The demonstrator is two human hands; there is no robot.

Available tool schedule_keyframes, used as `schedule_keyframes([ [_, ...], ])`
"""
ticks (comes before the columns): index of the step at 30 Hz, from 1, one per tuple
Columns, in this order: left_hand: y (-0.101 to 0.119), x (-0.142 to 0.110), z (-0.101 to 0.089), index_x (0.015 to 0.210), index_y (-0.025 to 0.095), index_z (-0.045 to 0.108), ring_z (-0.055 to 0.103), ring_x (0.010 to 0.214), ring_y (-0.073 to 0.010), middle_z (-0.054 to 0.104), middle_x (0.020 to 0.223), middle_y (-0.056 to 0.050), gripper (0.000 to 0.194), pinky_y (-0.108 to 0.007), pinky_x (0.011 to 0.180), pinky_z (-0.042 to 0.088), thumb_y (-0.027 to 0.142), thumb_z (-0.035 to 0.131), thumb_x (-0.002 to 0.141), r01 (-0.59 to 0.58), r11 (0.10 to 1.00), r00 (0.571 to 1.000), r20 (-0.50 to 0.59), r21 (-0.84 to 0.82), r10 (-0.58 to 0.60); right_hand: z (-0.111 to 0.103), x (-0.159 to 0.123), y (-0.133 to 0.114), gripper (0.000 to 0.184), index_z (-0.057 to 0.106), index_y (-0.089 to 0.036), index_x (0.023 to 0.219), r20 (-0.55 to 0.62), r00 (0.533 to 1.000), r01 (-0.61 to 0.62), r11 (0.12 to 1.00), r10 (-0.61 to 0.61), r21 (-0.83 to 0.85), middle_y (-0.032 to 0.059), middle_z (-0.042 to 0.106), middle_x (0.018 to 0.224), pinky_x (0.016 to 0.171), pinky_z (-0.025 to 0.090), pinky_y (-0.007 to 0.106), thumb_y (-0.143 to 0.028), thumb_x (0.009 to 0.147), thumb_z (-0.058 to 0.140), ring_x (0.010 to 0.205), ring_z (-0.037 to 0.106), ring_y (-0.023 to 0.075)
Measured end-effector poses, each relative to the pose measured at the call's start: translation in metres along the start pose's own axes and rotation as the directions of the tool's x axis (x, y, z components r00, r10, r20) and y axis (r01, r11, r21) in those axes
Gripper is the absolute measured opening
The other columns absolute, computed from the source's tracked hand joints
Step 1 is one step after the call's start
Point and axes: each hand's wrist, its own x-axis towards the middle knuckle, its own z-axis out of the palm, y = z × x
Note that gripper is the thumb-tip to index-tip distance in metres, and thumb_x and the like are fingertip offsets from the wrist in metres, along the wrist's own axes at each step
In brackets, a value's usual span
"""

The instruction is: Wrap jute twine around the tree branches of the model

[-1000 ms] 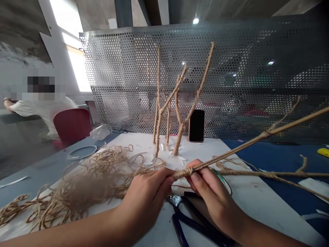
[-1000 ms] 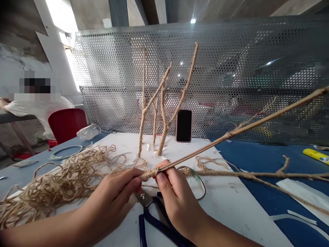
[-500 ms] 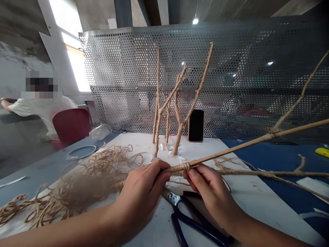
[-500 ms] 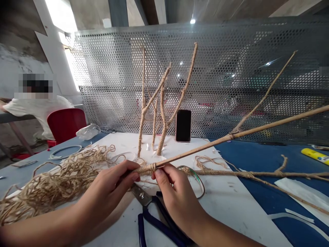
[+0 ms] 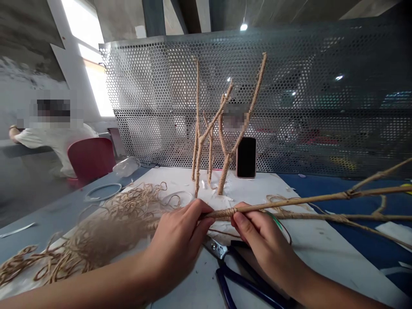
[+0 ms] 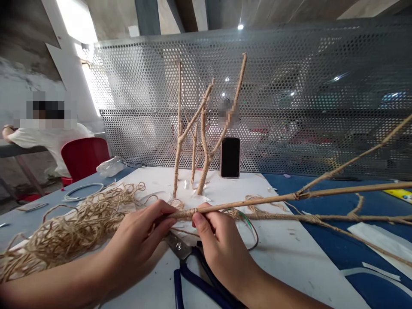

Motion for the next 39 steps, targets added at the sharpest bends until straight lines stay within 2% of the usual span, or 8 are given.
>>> schedule_keyframes([
  [7, 0.0064, -0.0015, -0.0051, 0.083, 0.021, 0.045, 0.044, 0.053, -0.0120, 0.053, 0.063, 0.002, 0.012, -0.024, 0.052, 0.031, 0.026, 0.036, 0.089, -0.026, 1.000, 0.997, 0.075, -0.008, 0.027, -0.0002, 0.0012, -0.0023, 0.021, 0.047, -0.019, 0.076, 0.062, 0.992, 0.113, 0.994, -0.113, 0.010, 0.0005, 0.052, 0.076, 0.073, 0.039, 0.022, -0.027, 0.092, 0.036, 0.076, 0.050, 0.0146],
  [10, 0.0090, -0.0022, -0.0067, 0.091, 0.022, 0.047, 0.046, 0.055, -0.0135, 0.056, 0.068, 0.001, 0.013, -0.026, 0.053, 0.033, 0.026, 0.035, 0.089, -0.048, 0.999, 0.992, 0.119, 0.004, 0.047, 0.0001, 0.0002, -0.0015, 0.020, 0.048, -0.020, 0.077, 0.047, 0.992, 0.117, 0.993, -0.117, 0.013, 0.0006, 0.053, 0.078, 0.076, 0.039, 0.022, -0.027, 0.091, 0.036, 0.080, 0.051, 0.0149],
  [15, 0.0061, -0.0020, -0.0032, 0.102, 0.024, 0.047, 0.055, 0.067, -0.0151, 0.062, 0.079, 0.000, 0.018, -0.026, 0.060, 0.038, 0.025, 0.033, 0.091, -0.022, 0.997, 0.990, 0.139, -0.075, 0.032, 0.0012, -0.0018, -0.0001, 0.023, 0.046, -0.020, 0.074, 0.024, 0.997, 0.076, 0.997, -0.076, 0.008, 0.0002, 0.053, 0.075, 0.069, 0.040, 0.022, -0.031, 0.091, 0.037, 0.074, 0.050, 0.0144],
  [19, 0.0037, -0.0019, -0.0003, 0.096, 0.022, 0.050, 0.054, 0.062, -0.0134, 0.061, 0.074, 0.000, 0.014, -0.024, 0.058, 0.037, 0.027, 0.039, 0.089, 0.026, 0.996, 0.999, 0.049, -0.090, -0.022, 0.0017, 0.0004, -0.0015, 0.024, 0.050, -0.020, 0.076, 0.010, 1.000, 0.016, 0.999, -0.017, 0.038, -0.0020, 0.050, 0.069, 0.061, 0.037, 0.020, -0.035, 0.090, 0.039, 0.066, 0.046, 0.0117],
  [23, 0.0054, -0.0009, -0.0008, 0.090, 0.022, 0.051, 0.049, 0.056, -0.0120, 0.058, 0.067, 0.002, 0.011, -0.022, 0.054, 0.035, 0.028, 0.043, 0.088, 0.116, 0.988, 0.993, 0.046, -0.098, -0.112, 0.0024, 0.0029, -0.0012, 0.030, 0.046, -0.019, 0.068, -0.017, 0.997, -0.068, 0.996, 0.069, 0.058, -0.0049, 0.040, 0.057, 0.051, 0.032, 0.020, -0.040, 0.089, 0.041, 0.054, 0.037, 0.0094],
  [27, 0.0073, -0.0005, -0.0017, 0.087, 0.022, 0.051, 0.048, 0.058, -0.0110, 0.057, 0.068, 0.003, 0.008, -0.022, 0.056, 0.036, 0.027, 0.045, 0.087, 0.140, 0.976, 0.990, 0.023, -0.168, -0.138, 0.0032, 0.0020, 0.0006, 0.038, 0.047, -0.018, 0.067, 0.047, 0.990, -0.133, 0.990, 0.131, 0.040, -0.0051, 0.037, 0.051, 0.047, 0.028, 0.021, -0.046, 0.090, 0.033, 0.049, 0.036, 0.0092],
  [32, 0.0069, -0.0002, -0.0007, 0.086, 0.022, 0.051, 0.047, 0.059, -0.0102, 0.056, 0.068, 0.004, 0.007, -0.021, 0.057, 0.036, 0.027, 0.046, 0.086, 0.165, 0.960, 0.986, 0.037, -0.228, -0.161, 0.0027, 0.0006, 0.0002, 0.040, 0.048, -0.018, 0.066, 0.032, 0.995, -0.088, 0.995, 0.090, -0.040, -0.0062, 0.028, 0.050, 0.046, 0.024, 0.021, -0.043, 0.091, 0.030, 0.047, 0.030, 0.0086],
  [39, 0.0067, 0.0033, -0.0016, 0.087, 0.021, 0.053, 0.049, 0.060, -0.0108, 0.058, 0.070, 0.003, 0.010, -0.021, 0.057, 0.037, 0.026, 0.045, 0.087, 0.159, 0.958, 0.987, 0.033, -0.237, -0.156, 0.0025, 0.0011, -0.0030, 0.033, 0.047, -0.019, 0.069, 0.028, 0.999, -0.031, 0.992, 0.035, -0.126, -0.0055, 0.032, 0.054, 0.047, 0.025, 0.022, -0.037, 0.092, 0.032, 0.049, 0.031, 0.0094],
])
